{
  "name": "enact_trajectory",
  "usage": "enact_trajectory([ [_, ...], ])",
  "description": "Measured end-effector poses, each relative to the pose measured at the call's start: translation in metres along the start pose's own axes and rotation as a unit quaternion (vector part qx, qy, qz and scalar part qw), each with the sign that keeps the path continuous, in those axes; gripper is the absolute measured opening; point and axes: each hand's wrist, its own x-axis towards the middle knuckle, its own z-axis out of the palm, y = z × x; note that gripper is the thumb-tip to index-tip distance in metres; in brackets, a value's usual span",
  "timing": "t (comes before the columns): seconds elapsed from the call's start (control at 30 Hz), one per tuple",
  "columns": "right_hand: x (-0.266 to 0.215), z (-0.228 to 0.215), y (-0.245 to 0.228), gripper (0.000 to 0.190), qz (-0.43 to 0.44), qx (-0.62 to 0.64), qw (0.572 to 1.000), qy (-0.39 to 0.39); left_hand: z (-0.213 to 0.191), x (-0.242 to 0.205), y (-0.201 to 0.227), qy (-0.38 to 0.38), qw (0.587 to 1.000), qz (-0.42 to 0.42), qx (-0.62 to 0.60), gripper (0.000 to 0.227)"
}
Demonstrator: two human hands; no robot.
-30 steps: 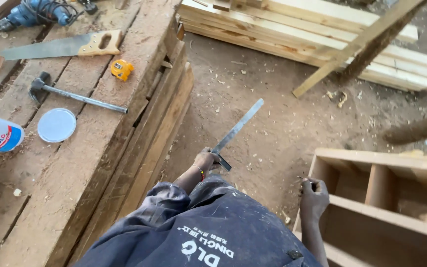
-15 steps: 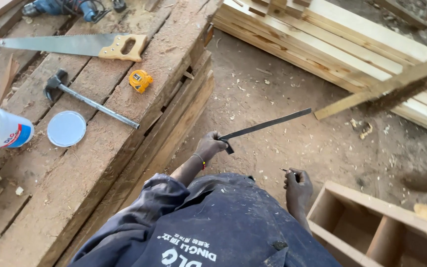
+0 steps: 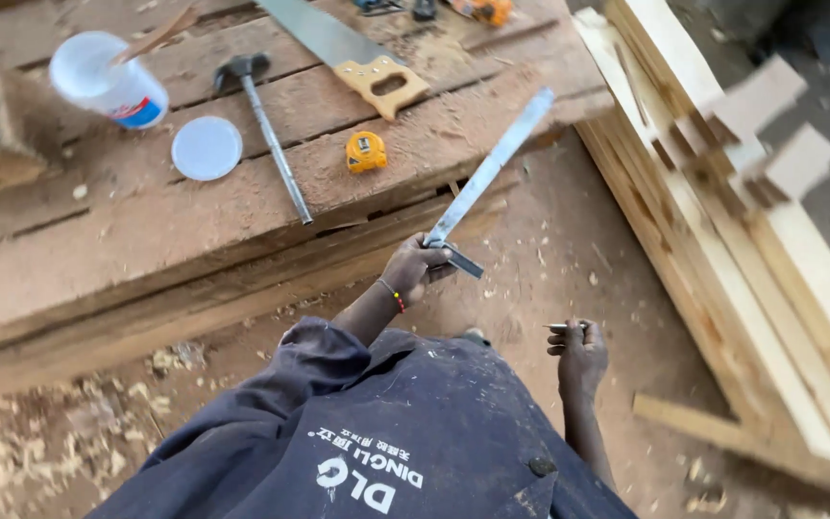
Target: The person measures the interior of a wooden cabinet using a tape measure and marks lines on the wood with a pencil and a try square. They then measure a separate piece of plywood on a workbench.
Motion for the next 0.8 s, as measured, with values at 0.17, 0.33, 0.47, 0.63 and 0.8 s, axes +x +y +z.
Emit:
enact_trajectory([
  [0.17,0.103,-0.018,-0.029,0.021,-0.046,-0.008,0.993,-0.109,0.026,0.048,0.015,0.066,0.99,0.07,-0.102,0.035],
  [0.33,0.15,-0.014,-0.08,0.014,-0.09,0.03,0.991,-0.098,0.029,0.124,0.02,0.117,0.976,0.09,-0.159,0.038],
  [0.47,0.163,0.001,-0.085,0.016,-0.082,0.036,0.993,-0.079,0.028,0.183,0.011,0.115,0.977,0.065,-0.166,0.039],
  [0.63,0.168,0.046,-0.08,0.017,-0.05,0.033,0.995,-0.085,0.032,0.265,-0.001,0.121,0.967,0.03,-0.22,0.042],
  [0.8,0.16,0.091,-0.122,0.018,-0.047,0.006,0.991,-0.124,0.06,0.256,0.007,0.122,0.974,0.048,-0.182,0.032],
])
